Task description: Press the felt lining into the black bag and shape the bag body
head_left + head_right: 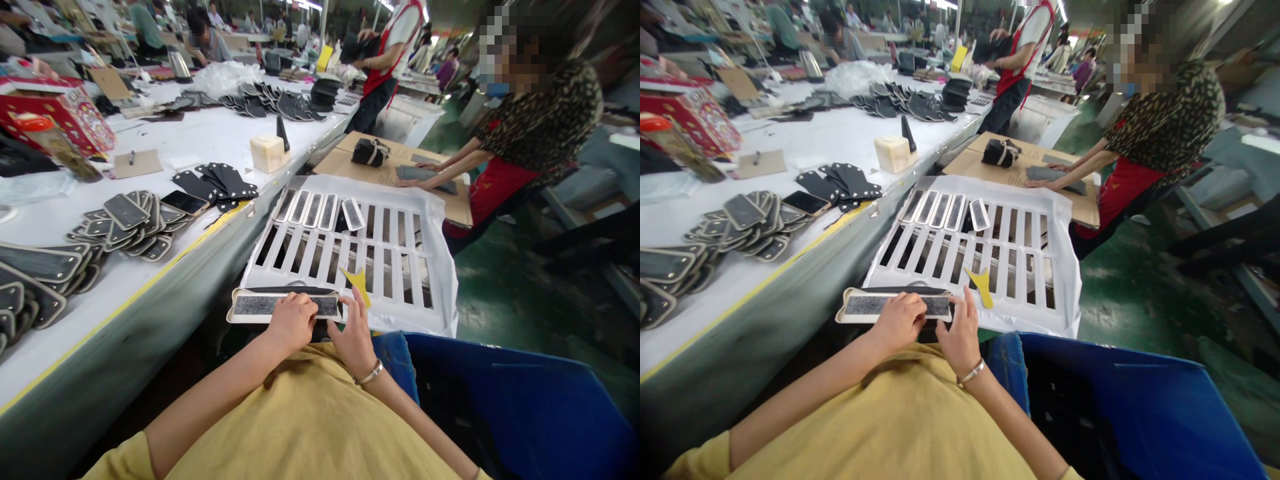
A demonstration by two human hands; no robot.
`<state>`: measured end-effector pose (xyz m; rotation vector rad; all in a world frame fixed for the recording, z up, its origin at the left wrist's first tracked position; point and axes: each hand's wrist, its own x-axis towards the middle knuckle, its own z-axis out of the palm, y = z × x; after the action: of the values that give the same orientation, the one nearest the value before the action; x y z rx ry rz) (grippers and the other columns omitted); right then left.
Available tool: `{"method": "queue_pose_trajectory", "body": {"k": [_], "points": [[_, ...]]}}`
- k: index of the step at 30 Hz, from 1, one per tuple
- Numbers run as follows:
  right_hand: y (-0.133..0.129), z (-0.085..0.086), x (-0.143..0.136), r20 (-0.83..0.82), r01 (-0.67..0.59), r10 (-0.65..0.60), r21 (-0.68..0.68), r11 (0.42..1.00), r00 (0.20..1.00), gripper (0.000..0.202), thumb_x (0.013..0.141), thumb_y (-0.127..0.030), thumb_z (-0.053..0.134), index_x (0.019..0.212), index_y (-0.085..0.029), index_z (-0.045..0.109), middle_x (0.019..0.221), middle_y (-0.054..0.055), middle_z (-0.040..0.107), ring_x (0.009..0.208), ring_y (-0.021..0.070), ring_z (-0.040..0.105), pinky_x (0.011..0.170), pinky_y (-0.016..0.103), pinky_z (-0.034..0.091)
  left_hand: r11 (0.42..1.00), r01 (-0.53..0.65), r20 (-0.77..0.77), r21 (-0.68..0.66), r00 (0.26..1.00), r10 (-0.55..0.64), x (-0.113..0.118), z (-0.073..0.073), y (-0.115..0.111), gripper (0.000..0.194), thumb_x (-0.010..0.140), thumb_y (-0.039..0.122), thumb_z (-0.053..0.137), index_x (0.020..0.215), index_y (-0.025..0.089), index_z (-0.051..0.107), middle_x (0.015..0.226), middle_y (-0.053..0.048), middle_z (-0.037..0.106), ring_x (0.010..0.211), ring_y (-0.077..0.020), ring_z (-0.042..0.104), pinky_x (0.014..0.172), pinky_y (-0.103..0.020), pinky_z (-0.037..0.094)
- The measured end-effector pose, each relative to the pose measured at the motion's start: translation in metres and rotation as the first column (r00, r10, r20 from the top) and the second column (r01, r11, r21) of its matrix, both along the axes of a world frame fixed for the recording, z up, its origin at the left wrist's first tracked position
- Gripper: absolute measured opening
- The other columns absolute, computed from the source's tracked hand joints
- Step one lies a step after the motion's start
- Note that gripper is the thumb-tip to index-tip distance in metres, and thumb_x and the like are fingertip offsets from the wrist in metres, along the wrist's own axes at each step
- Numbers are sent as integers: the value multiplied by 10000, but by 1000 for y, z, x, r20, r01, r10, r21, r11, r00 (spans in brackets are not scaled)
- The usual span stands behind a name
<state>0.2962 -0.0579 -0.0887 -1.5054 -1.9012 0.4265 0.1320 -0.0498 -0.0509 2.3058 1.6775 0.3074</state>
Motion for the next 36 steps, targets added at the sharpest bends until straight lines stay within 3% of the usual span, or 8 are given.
{"method": "queue_pose_trajectory", "body": {"k": [3,6,11,15,19,28,36], "points": [[-20,4,-3,193,-244,203,216,945,960,446,804,-75,429,1243,-148,427,1265,151,482,1216,238,416,1015,445,381,999,4,22,-38,1000,-3,-2,1,1,35,739,180,571,716,201,587,842,-46,602,829,-231,528,681,-355,417],[-34,-3,-8,383,-444,342,219,869,858,518,811,-31,340,1324,-87,384,1249,168,521,1186,228,457,997,400,417,999,0,72,-43,997,3,-2,0,2,107,740,142,518,676,196,585,827,-56,603,828,-242,534,697,-374,428],[-41,-17,-18,572,-429,234,231,873,786,537,806,-44,333,1340,-7,373,1361,192,427,1299,278,329,1021,437,389,998,24,155,-61,988,-15,-17,0,7,109,704,106,532,709,175,616,805,-42,609,777,-190,561,730,-316,457],[-44,-21,-21,647,-417,182,230,879,741,505,817,-79,373,1316,-4,413,1402,175,380,1322,293,285,1030,433,370,1000,-8,304,24,953,0,-56,2,-3,211,712,108,571,905,176,623,941,-24,607,885,-147,563,845,-260,433],[-44,-22,-24,669,-416,186,201,887,719,508,831,-152,434,1319,-13,419,1418,172,356,1324,301,279,1045,422,344,1000,-11,253,11,967,8,-85,0,-20,94,763,244,599,807,193,663,863,-23,621,860,-175,564,824,-301,417],[-37,-21,-35,648,-418,206,190,888,733,593,826,-345,538,1308,-14,438,1418,181,350,1320,307,285,1077,414,278,994,-102,185,-29,977,105,-76,-5,-17,158,779,246,565,687,201,686,798,-17,639,810,-173,567,763,-305,390],[-25,-28,-58,656,-474,266,159,866,706,598,838,-325,523,1334,-15,398,1444,187,297,1345,308,227,1098,429,233,974,-219,29,61,976,217,-58,-8,-19,145,775,186,502,682,163,610,810,-66,609,852,-244,547,718,-375,395]]}}
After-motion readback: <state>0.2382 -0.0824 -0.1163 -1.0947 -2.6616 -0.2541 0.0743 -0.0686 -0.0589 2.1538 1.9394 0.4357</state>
